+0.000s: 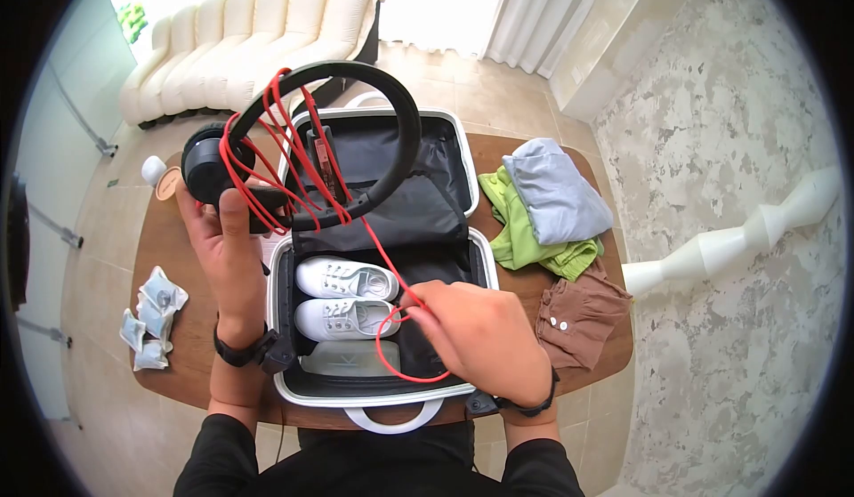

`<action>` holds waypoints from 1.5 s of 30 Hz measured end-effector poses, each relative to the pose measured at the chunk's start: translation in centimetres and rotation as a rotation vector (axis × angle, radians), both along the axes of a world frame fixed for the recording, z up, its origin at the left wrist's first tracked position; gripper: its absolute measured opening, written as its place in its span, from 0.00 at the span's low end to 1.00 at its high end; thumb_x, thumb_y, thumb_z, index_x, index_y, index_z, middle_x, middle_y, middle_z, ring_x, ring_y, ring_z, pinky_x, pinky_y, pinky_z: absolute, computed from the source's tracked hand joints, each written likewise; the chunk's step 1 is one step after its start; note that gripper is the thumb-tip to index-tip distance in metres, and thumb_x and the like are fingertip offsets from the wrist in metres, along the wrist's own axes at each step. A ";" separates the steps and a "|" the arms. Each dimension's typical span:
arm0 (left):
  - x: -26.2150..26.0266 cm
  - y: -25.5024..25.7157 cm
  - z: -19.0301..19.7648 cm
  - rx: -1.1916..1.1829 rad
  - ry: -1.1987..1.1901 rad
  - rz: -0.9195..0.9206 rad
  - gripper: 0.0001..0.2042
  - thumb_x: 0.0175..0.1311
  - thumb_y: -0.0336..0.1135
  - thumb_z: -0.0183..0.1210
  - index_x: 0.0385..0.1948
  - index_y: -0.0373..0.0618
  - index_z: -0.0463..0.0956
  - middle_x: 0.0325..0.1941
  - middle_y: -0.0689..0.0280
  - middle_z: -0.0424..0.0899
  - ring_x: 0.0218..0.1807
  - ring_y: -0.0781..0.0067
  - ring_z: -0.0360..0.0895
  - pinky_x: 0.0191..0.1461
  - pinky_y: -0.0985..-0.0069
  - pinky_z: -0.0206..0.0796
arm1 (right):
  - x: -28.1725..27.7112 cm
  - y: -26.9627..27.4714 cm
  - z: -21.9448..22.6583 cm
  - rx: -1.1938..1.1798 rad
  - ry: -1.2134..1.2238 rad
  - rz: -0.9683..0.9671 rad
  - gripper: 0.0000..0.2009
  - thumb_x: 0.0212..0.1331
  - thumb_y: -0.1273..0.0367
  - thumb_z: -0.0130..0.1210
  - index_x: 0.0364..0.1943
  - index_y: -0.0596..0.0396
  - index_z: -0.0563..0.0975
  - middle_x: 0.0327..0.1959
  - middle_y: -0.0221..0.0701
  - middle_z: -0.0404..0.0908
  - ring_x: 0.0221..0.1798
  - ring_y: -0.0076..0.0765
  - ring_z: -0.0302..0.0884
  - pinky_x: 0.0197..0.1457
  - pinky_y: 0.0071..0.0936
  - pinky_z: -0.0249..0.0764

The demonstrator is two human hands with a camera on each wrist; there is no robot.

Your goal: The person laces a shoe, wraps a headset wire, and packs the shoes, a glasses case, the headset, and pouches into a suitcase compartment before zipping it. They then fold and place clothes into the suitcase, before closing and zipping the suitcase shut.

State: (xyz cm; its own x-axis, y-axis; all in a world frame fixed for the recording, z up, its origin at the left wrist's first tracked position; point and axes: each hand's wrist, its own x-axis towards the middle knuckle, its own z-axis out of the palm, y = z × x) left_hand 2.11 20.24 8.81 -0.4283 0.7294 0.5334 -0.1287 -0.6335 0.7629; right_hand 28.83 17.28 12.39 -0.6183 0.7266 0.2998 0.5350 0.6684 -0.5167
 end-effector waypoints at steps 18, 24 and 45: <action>-0.4 -2.0 3.2 -0.276 0.717 -0.380 0.28 0.59 0.35 0.74 0.61 0.39 0.74 0.53 0.57 0.86 0.53 0.64 0.84 0.61 0.69 0.73 | 1.4 -0.2 1.4 0.028 0.540 -0.446 0.08 0.57 0.69 0.73 0.30 0.57 0.85 0.25 0.22 0.71 0.25 0.16 0.62 0.28 0.20 0.52; -0.7 -2.1 3.5 -0.285 0.827 -0.550 0.29 0.60 0.37 0.74 0.61 0.38 0.74 0.53 0.56 0.85 0.54 0.57 0.84 0.61 0.68 0.73 | 2.2 0.3 1.2 0.194 0.536 -0.379 0.13 0.42 0.72 0.80 0.28 0.56 0.83 0.26 0.24 0.71 0.27 0.20 0.64 0.29 0.21 0.55; -1.5 -2.3 2.0 -0.287 0.417 -0.789 0.31 0.62 0.30 0.73 0.66 0.38 0.67 0.57 0.65 0.78 0.60 0.78 0.75 0.64 0.75 0.68 | 1.4 1.6 -0.1 -0.382 0.693 -0.041 0.27 0.75 0.49 0.54 0.32 0.65 0.81 0.26 0.28 0.79 0.28 0.21 0.69 0.32 0.22 0.62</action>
State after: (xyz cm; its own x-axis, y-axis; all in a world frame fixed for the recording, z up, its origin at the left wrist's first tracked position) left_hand 0.56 17.89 10.76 0.4314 0.8553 0.2870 -0.1218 -0.2600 0.9579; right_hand 30.18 18.86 12.26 -0.3528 0.8748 0.3320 0.0280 0.3646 -0.9308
